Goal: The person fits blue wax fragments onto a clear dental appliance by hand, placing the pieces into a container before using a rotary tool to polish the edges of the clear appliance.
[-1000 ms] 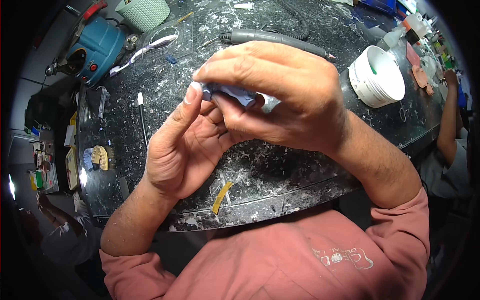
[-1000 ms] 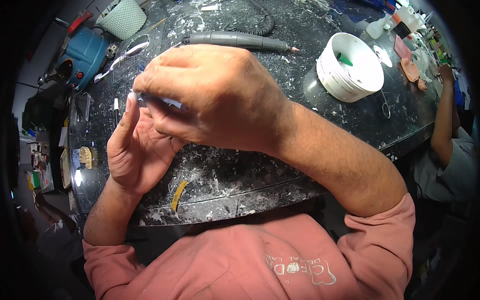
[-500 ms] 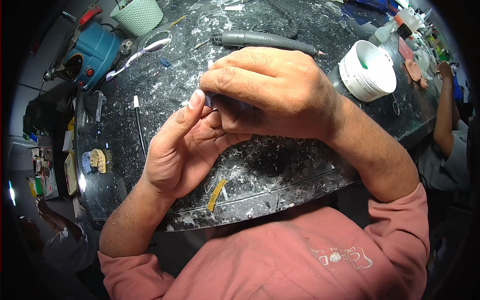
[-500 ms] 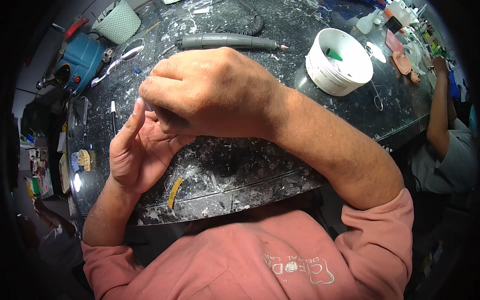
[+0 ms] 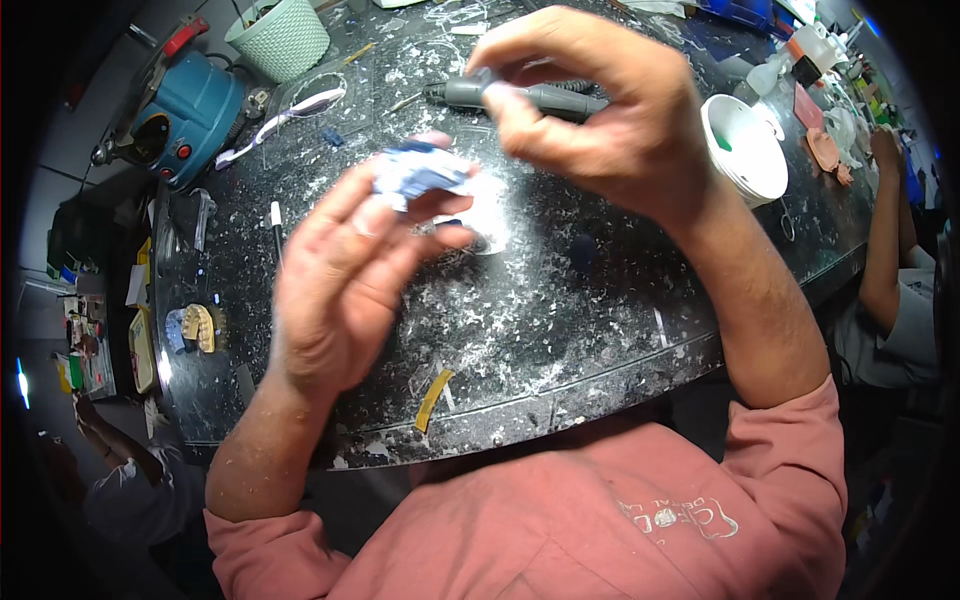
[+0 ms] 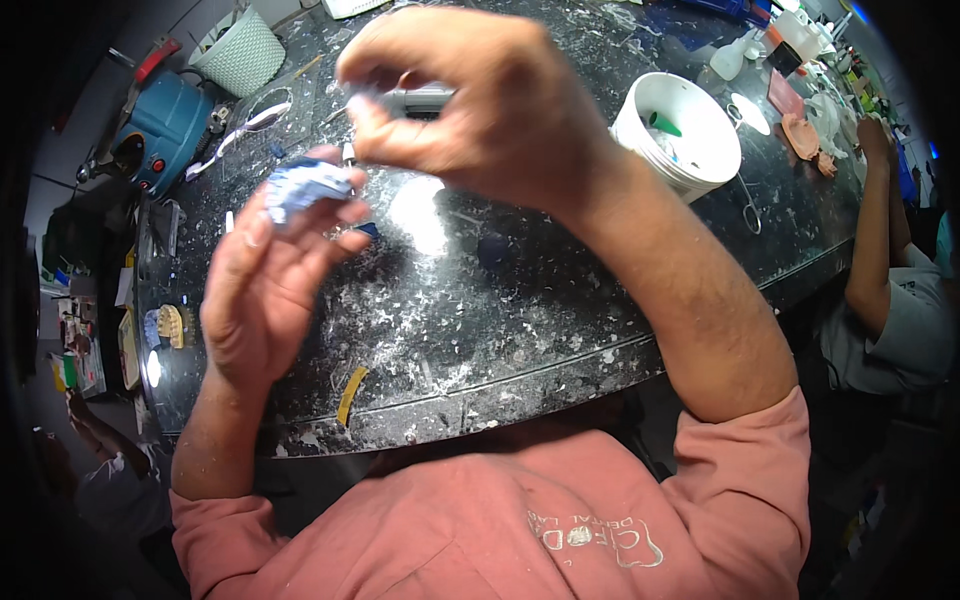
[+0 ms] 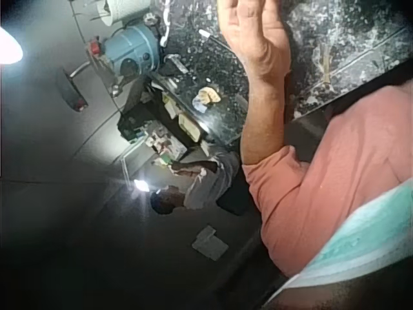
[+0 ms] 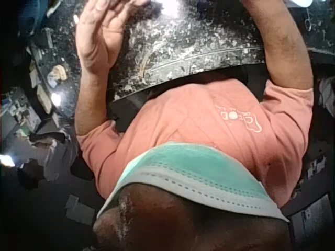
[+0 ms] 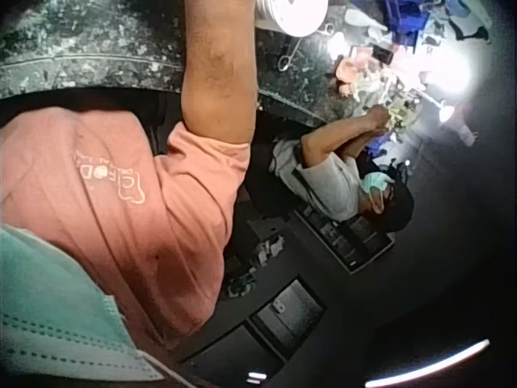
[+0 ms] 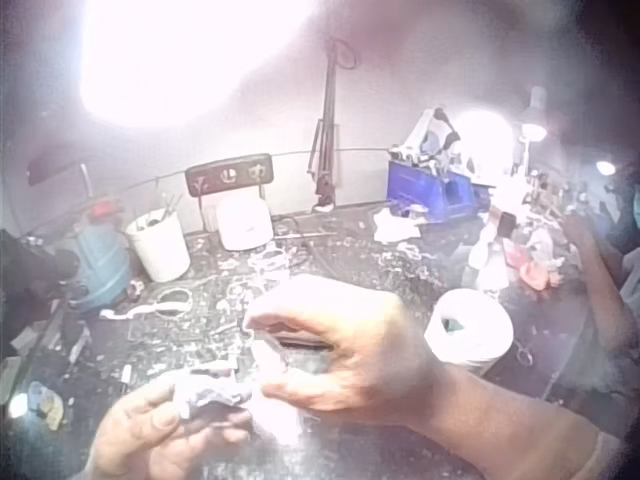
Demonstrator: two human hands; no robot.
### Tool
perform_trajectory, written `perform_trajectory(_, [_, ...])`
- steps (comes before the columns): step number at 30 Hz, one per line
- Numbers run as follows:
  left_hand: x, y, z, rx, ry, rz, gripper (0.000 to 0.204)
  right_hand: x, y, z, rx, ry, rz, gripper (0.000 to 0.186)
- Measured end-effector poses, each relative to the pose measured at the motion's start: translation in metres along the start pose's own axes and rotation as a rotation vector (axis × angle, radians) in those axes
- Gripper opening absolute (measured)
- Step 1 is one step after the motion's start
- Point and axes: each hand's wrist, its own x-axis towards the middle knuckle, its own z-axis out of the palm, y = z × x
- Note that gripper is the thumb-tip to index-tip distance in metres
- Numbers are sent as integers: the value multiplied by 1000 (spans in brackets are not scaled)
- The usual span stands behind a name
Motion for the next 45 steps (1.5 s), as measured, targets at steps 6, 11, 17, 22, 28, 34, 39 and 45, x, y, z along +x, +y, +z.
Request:
perform_trajectory(6, [7, 21, -38, 1003, 228, 120, 38, -7, -8, 18, -7, -120, 188, 18])
perform_trajectory(11, [5, 16, -27, 1197, 150, 338, 32, -14, -14, 30, 250, -84, 370, 20])
perform_trajectory(17, [-3, 10, -17, 414, 199, -46, 25, -14, -17, 39, 242, -54, 123, 24])
perform_trajectory(22, [-2, 9, -25, 569, 384, 154, 20, -2, 6, 11, -396, -107, 243, 41])
perform_trajectory(28, [1, 15, -15, 872, 308, 502, 25, 2, 8, -24, -601, -642, 878, 43])
perform_trajectory(34, [-6, 16, -12, 829, 241, 560, 27, -4, 18, -5, 845, -63, 1195, 40])
perform_trajectory(39, [-11, 19, -16, 704, 186, 551, 22, -3, -13, 12, 1174, 25, 764, 22])
perform_trajectory(45, [-6, 14, -14, 457, 131, 460, 23, -5, -29, 16, 674, 102, 447, 29])
